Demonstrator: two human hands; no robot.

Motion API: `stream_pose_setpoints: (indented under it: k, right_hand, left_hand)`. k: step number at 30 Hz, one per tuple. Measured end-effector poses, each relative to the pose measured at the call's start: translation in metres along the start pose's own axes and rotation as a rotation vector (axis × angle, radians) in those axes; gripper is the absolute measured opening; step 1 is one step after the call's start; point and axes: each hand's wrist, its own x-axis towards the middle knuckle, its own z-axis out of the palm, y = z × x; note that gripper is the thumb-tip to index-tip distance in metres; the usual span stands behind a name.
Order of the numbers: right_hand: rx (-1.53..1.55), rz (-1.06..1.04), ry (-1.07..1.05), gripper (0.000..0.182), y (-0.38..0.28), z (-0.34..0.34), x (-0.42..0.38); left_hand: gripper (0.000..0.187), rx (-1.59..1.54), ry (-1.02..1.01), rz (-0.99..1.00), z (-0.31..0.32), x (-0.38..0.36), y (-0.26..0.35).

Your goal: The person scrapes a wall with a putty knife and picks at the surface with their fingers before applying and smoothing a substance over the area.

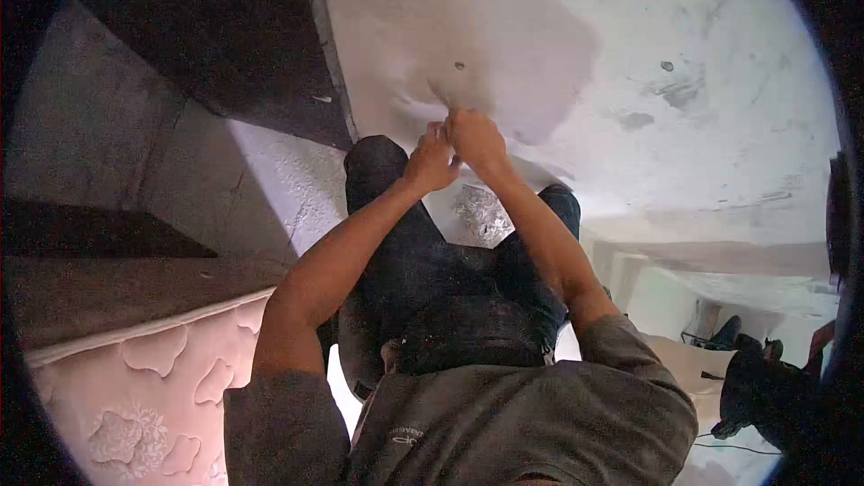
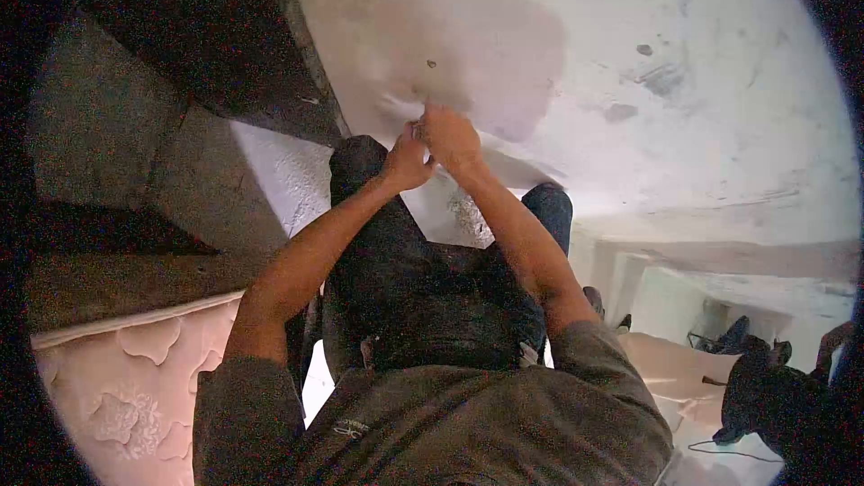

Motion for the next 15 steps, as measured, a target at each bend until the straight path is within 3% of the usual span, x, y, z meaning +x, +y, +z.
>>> stream_pose_setpoints:
  k: [3, 6, 9, 15]
  right_hand:
    - [0.091, 0.091, 0.024, 0.025, 0.002, -0.004, -0.002]
    - [0.093, 0.015, 0.150, 0.025, 0.006, -0.002, 0.001]
    - [0.032, -0.017, -0.022, 0.024, 0.005, 0.015, 0.014]
    - [0.050, 0.053, 0.119, 0.021, 0.004, 0.003, 0.006]
  left_hand:
    - [0.067, 0.013, 0.032, 0.020, 0.005, 0.001, -0.002]
    - [0.066, 0.017, 0.052, -0.033, -0.004, -0.002, 0.002]
    - [0.065, -0.011, -0.026, -0.048, 0.004, -0.001, -0.007]
    - [0.065, 0.010, 0.008, -0.079, -0.009, 0.001, 0.002]
